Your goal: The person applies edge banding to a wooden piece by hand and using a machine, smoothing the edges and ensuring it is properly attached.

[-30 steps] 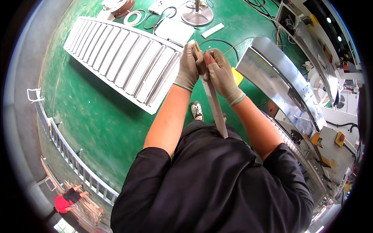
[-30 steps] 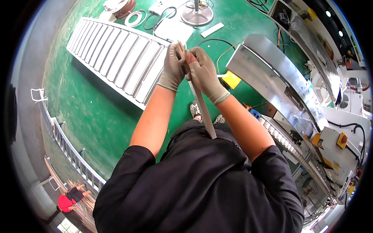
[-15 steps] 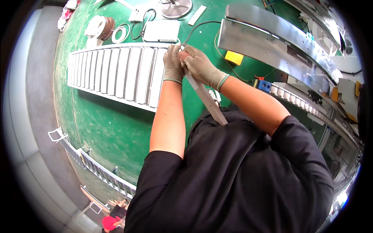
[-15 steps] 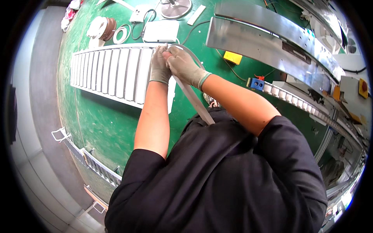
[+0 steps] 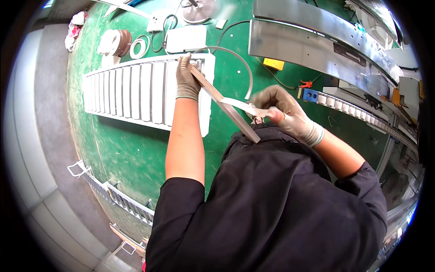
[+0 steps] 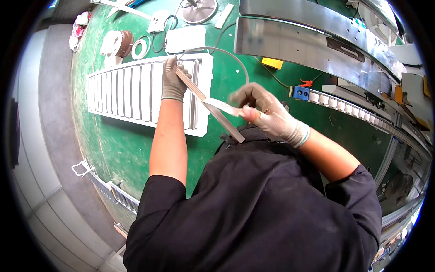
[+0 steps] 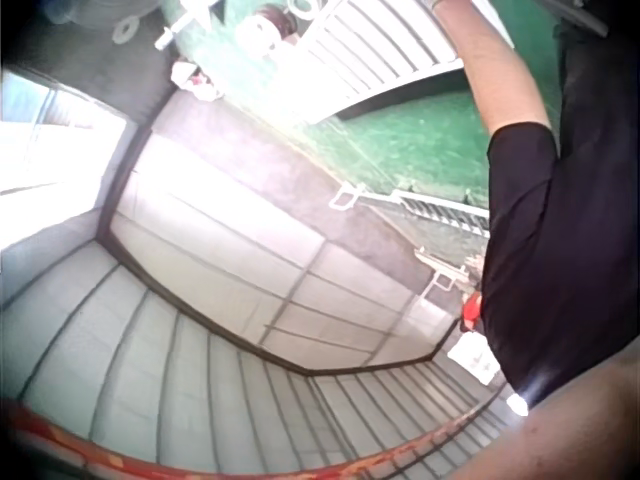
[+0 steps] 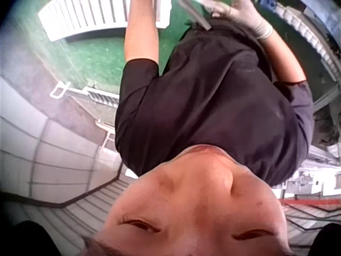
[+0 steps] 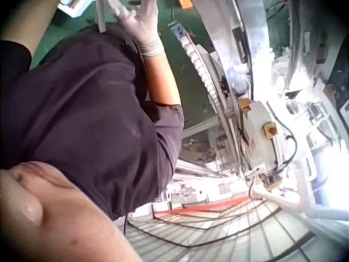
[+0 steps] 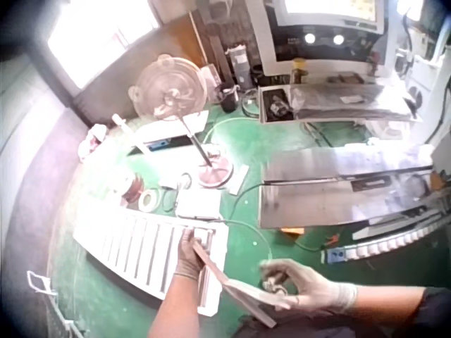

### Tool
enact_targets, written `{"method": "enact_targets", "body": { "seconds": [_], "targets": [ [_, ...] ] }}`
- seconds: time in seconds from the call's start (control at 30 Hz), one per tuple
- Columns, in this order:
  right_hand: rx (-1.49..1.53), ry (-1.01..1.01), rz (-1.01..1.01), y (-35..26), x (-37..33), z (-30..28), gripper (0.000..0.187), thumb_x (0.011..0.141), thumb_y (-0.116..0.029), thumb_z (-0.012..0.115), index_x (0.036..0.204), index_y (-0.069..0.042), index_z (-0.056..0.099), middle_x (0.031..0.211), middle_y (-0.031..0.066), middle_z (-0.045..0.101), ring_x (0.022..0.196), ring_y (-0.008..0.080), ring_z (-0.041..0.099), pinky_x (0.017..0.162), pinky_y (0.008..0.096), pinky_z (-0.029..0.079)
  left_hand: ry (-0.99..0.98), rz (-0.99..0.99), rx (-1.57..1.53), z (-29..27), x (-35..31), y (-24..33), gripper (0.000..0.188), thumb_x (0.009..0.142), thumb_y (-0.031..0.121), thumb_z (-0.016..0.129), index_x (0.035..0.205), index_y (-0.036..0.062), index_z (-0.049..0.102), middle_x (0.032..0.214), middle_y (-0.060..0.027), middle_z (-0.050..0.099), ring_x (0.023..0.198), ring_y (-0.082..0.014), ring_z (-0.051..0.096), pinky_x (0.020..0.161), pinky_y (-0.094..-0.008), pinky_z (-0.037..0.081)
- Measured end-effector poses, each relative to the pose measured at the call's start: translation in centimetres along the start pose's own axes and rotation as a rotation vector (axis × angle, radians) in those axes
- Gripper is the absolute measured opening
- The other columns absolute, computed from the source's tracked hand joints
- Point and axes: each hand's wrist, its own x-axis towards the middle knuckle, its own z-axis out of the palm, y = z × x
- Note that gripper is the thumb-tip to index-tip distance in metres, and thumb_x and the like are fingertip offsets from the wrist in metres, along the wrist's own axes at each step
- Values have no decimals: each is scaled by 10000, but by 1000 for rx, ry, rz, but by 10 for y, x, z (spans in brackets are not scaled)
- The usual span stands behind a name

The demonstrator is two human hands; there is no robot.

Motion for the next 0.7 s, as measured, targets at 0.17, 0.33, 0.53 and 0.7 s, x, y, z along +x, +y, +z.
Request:
{"method": "enact_targets", "body": {
  "seconds": [0.17, 0.33, 0.53, 0.7],
  "targets": [
    [-912, -105, -382, 15, 36, 2, 921, 774, -360, 865, 1509, -37, 414, 1536, 195, 459, 1438, 378, 426, 1182, 463, 344, -37, -48, -142, -1, -2, -13, 450, 912, 515, 713, 953, 159, 440, 707, 20, 410, 555, -113, 458, 492, -292, 434],
    [-401, 71, -160, 41, 94, 59, 151, 927, -183, 671, 930, -33, 677, 945, 158, 709, 902, 346, 679, 798, 416, 529, -197, -144, 32, 2, -18, -50, 521, 929, 504, 722, 1160, 87, 511, 847, -26, 512, 716, -188, 559, 632, -380, 512],
    [-260, 235, 221, 76, 142, 71, 409, 961, -336, 626, 819, 46, 658, 735, 158, 659, 668, 253, 617, 683, 385, 503, -53, -219, 70, -30, -25, -97, 310, 936, 295, 608, 1060, 11, 602, 858, -107, 603, 735, -224, 618, 657, -387, 537],
    [-221, 263, 196, 118, 157, 94, 359, 968, -310, 614, 830, 16, 676, 732, 105, 603, 677, 137, 556, 618, 353, 470, 225, -53, 238, -73, 19, -63, 242, 942, 121, 513, 976, -53, 677, 866, -175, 678, 750, -254, 668, 678, -392, 558]
  ]
}}
